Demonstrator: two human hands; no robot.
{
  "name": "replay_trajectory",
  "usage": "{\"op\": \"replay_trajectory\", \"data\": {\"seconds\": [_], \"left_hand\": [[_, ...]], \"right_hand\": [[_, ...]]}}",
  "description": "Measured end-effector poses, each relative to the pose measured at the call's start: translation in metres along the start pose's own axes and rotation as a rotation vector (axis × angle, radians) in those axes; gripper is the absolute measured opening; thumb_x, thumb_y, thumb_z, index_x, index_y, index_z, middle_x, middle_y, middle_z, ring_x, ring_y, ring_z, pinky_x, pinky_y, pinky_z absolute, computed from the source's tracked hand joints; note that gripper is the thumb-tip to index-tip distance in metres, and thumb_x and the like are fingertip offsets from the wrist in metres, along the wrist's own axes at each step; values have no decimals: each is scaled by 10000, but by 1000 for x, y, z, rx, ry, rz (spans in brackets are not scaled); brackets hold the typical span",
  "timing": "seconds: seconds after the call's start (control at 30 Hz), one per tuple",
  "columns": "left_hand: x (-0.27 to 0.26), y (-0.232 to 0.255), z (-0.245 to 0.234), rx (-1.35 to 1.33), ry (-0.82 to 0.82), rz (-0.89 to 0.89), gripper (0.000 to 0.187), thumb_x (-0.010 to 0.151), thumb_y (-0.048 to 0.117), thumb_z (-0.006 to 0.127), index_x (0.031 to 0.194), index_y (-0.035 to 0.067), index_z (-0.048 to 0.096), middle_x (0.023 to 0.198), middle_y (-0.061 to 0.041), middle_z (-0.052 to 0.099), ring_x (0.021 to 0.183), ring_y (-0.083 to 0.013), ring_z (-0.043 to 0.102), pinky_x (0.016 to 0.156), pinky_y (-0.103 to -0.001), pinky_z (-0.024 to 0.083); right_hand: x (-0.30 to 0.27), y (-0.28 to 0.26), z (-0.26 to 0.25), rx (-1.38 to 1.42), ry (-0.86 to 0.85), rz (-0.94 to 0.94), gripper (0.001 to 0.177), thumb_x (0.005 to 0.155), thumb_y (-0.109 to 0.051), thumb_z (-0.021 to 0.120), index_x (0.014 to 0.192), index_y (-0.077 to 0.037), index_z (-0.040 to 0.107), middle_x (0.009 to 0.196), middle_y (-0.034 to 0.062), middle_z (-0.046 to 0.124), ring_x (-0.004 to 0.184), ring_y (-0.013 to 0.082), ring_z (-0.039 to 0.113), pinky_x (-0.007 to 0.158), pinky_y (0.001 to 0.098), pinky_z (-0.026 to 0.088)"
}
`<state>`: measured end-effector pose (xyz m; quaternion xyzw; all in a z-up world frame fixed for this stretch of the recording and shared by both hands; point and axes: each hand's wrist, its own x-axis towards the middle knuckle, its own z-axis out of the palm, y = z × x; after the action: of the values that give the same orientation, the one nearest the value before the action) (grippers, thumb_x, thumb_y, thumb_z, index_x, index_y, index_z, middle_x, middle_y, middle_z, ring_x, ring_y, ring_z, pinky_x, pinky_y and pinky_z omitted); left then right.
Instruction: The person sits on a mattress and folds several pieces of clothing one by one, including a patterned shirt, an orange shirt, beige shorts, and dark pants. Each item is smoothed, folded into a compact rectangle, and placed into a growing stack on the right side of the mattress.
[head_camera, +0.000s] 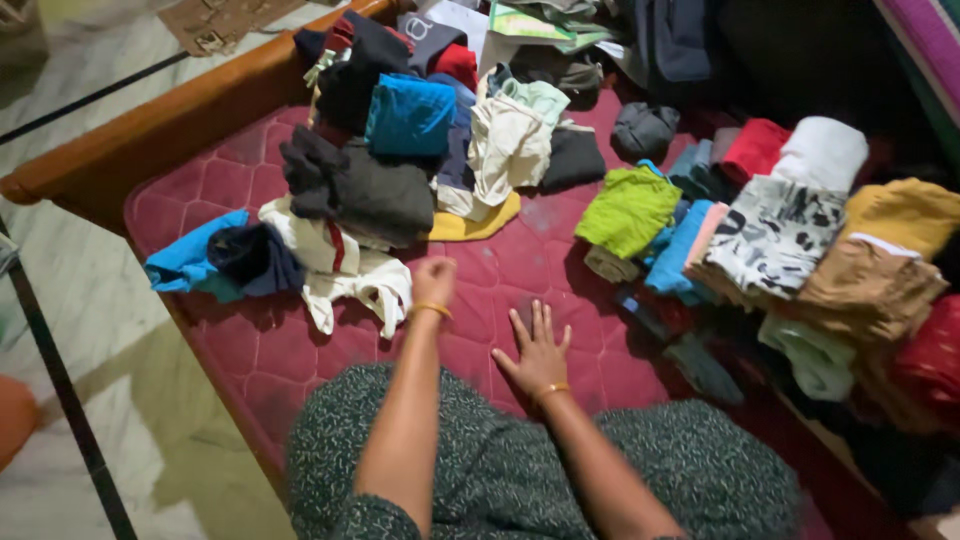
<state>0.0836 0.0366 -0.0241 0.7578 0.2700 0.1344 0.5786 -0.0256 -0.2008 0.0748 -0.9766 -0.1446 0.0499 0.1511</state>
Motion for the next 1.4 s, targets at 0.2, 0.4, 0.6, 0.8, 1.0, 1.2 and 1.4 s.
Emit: {"op": "replay_trajectory", "data": {"seconds": [0.2,0.4,0.6,0.8,1.0,1.2,1.4], "left_hand": [[101,27,-60,-281,232,-73,593,836,441,835,1098,-45,620,969,-116,732,826,-176,647,766,-339,538],[90,56,-51,-106,350,-98,566,845,481,765,953,-66,661,903,-124,701,827,-244,661,793,-363,511],[45,68,-14,-596,547,-211,264,734,208,693,755,-39,603,848,-92,639,789,-231,599,759,-375,524],[-39,45,20,-19,-10,487,167,818,131,621,702,26,678,803,-27,629,790,-161,602,747,-341,465],[-87,-1,34,-692,-693,127,149,866,138,600,825,11,664,822,-57,627,790,-163,574,767,-293,473],[-108,-15,41,141,-457,243,301,808,209,721,1050,33,697,963,-108,716,932,-244,698,835,-370,547],[-152,28,38,384,-432,498,400,871,397,782,1100,72,729,1059,-160,726,1021,-335,697,924,-428,560]], "right_hand": [[-4,1,5,21,105,-5,767,859,-589,602,1538,-297,397,1687,125,166,1557,298,131,1186,640,76],[-2,-3,5,4,115,-3,765,851,-566,615,1530,-283,405,1674,134,176,1546,303,141,1173,641,79],[-2,1,8,-5,127,-12,769,850,-580,615,1529,-287,404,1672,135,183,1547,310,146,1179,646,75],[-1,8,19,-88,24,0,676,886,-624,591,1436,-253,459,1696,154,176,1574,312,129,1198,638,78],[16,65,35,271,-242,110,599,940,-555,548,1384,-154,531,1526,155,380,1369,303,352,1088,553,269],[-1,137,49,1408,-124,564,558,993,-487,504,1333,-56,603,1356,156,584,1164,295,576,979,468,461],[-20,140,39,1805,-85,661,552,1038,-439,489,1283,23,667,1213,163,732,999,286,732,890,411,599]]}}
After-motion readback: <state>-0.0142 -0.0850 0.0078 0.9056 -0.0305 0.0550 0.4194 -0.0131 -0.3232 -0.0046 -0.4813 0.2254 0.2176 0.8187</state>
